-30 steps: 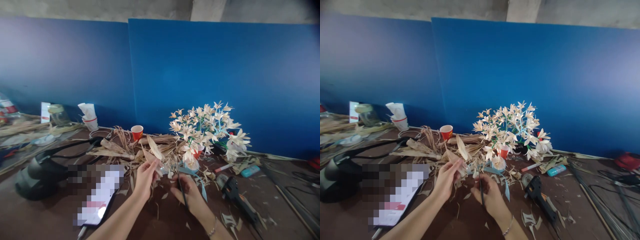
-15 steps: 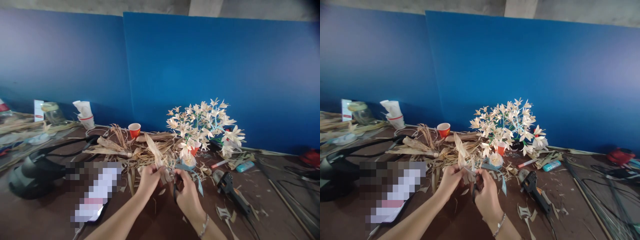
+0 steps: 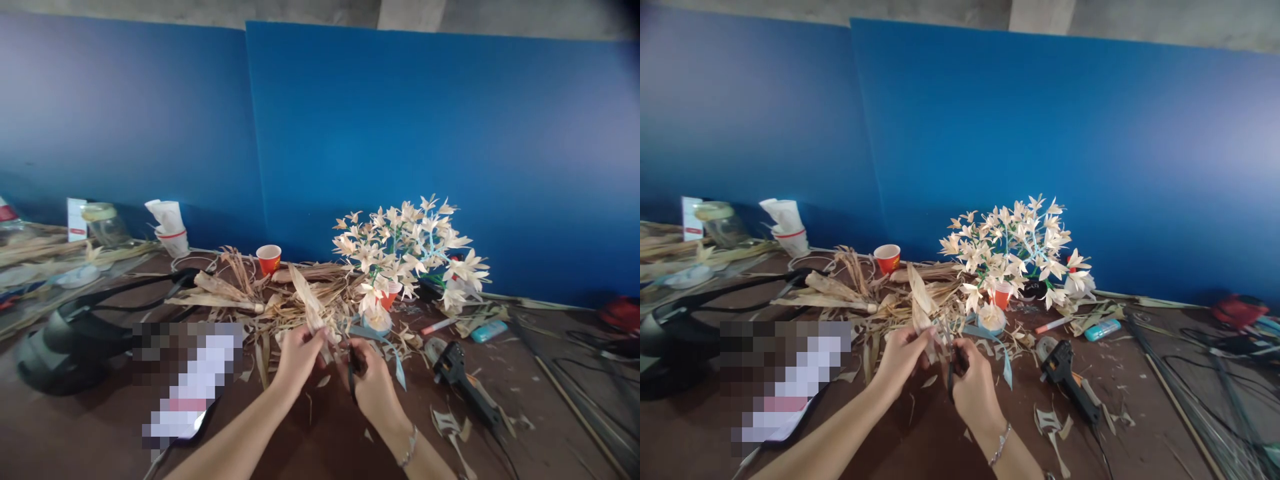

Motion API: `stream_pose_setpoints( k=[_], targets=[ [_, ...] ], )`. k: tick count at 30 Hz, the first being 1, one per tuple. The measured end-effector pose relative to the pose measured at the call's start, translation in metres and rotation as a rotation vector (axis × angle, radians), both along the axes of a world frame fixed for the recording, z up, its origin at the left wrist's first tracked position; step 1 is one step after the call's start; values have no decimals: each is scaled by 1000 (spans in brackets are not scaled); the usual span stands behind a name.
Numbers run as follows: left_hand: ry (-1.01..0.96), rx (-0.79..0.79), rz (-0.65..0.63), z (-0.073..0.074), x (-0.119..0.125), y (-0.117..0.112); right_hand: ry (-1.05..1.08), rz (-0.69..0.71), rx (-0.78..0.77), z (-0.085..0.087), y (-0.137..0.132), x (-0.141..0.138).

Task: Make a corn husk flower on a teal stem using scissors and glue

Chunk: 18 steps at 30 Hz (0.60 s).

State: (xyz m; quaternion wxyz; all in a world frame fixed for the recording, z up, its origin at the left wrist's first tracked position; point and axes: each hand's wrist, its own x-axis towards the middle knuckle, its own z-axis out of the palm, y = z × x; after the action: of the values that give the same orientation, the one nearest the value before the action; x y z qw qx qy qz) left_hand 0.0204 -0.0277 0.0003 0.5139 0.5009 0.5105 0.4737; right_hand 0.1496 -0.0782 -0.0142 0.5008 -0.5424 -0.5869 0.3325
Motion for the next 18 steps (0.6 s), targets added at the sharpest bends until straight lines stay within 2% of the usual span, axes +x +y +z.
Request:
stream_pose_setpoints(
  k=[5,9,12,15,18],
  targets=[
    [-130,-15,83,0,-9,10,-171,20,18,2,3,12],
    [-169,-1,89,4,-13,13,-373,47,72,7,6,25],
    [-170,11,84,7,-16,14,-418,-1,101,7,9,32],
    [-158,33,63,8,-19,14,-499,-66,74,7,11,40],
    [-149,37,53,8,-21,16,-721,-92,-4,7,13,48]
  ],
)
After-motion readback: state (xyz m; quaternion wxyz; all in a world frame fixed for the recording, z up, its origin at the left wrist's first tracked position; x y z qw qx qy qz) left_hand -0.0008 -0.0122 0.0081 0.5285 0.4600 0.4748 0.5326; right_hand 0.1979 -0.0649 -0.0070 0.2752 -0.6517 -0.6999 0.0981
